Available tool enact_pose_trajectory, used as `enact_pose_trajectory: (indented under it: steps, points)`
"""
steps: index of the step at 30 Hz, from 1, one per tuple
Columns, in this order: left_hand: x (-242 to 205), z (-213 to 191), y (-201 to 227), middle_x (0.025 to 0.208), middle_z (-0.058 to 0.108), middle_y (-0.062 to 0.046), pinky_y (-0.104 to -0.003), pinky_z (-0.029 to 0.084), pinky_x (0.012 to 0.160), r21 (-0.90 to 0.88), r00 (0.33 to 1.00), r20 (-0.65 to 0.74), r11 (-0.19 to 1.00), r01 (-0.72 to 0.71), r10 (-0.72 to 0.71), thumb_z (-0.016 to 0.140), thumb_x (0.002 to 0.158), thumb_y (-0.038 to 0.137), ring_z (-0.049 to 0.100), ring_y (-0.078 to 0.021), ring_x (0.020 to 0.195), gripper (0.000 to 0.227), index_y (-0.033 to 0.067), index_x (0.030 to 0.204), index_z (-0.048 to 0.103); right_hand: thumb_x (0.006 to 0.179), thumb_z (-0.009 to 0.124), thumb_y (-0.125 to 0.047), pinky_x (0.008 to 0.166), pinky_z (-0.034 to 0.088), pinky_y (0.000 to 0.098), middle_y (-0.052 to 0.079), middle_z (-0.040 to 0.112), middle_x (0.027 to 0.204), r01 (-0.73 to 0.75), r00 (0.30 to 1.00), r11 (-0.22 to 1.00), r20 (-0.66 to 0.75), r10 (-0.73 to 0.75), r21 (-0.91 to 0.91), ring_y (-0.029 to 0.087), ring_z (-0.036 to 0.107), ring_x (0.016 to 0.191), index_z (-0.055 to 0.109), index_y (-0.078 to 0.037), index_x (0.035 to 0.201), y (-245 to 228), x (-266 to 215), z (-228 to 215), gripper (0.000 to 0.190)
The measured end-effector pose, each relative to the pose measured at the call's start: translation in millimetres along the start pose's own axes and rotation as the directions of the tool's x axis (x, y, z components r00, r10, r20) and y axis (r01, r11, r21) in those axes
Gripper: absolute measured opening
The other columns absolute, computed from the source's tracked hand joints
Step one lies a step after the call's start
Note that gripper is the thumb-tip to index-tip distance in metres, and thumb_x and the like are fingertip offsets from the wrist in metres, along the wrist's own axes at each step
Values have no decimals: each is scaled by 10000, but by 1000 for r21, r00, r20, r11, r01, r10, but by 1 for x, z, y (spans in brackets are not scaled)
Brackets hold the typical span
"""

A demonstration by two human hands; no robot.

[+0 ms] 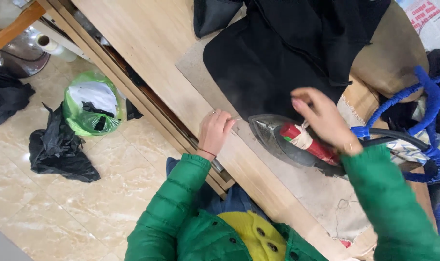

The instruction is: The person irons a black garment on a wooden table using a steam iron. They smooth the fabric, press seams, and use a patterned cloth to protect the material while ironing.

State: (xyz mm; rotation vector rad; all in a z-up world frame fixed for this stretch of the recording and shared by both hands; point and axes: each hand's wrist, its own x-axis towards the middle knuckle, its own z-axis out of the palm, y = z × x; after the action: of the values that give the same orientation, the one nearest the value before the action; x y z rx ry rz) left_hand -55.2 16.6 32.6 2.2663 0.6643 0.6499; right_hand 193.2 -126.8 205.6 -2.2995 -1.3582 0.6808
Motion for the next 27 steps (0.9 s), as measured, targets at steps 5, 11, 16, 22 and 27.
enact_pose_trajectory:
  steps: [5, 11, 16, 22, 27]
  points:
    - [1, 8, -4, 760, 518, -59, -420, 530, 707, 26, 998, -63, 1000, -7, 8, 655, 1001, 373, 629, -312, 715, 246, 148, 930, 588, 985, 716, -302, 882, 537, 505, 184, 697, 1103, -33, 996, 989, 78, 45, -146, 373, 682, 1046, 679, -93, 1298, 71, 99, 34, 378]
    - [1, 8, -7, 741, 504, -41, -390, 534, 692, 56, 992, -121, 998, -16, 23, 658, 992, 400, 628, -281, 691, 255, 172, 909, 577, 851, 826, -330, 847, 552, 507, 130, 753, 974, -219, 959, 971, 160, 232, -98, 371, 722, 1000, 751, -133, 1150, 58, 126, 49, 366]
    - [-1, 12, -9, 724, 483, -33, -380, 531, 674, 67, 991, -135, 998, -4, 13, 652, 992, 396, 616, -267, 655, 263, 174, 888, 559, 844, 842, -297, 784, 558, 492, 122, 756, 906, -224, 967, 970, 102, 234, -98, 359, 735, 924, 769, -122, 1087, 66, 125, 59, 308]
    - [-1, 14, -10, 714, 473, -25, -373, 520, 648, 108, 991, -128, 994, -22, 36, 658, 991, 348, 599, -258, 633, 258, 165, 847, 548, 888, 841, -192, 743, 569, 433, 84, 714, 869, -121, 993, 986, -13, 120, -113, 287, 716, 827, 784, -106, 1022, 83, 127, 71, 170]
    - [-5, 23, -14, 697, 459, -73, -410, 493, 614, 109, 987, -125, 990, -84, 97, 652, 981, 245, 569, -305, 623, 248, 120, 801, 535, 903, 844, -206, 740, 567, 433, 53, 665, 837, -118, 992, 983, -72, 108, -139, 274, 704, 816, 778, -122, 966, 89, 127, 75, 124]
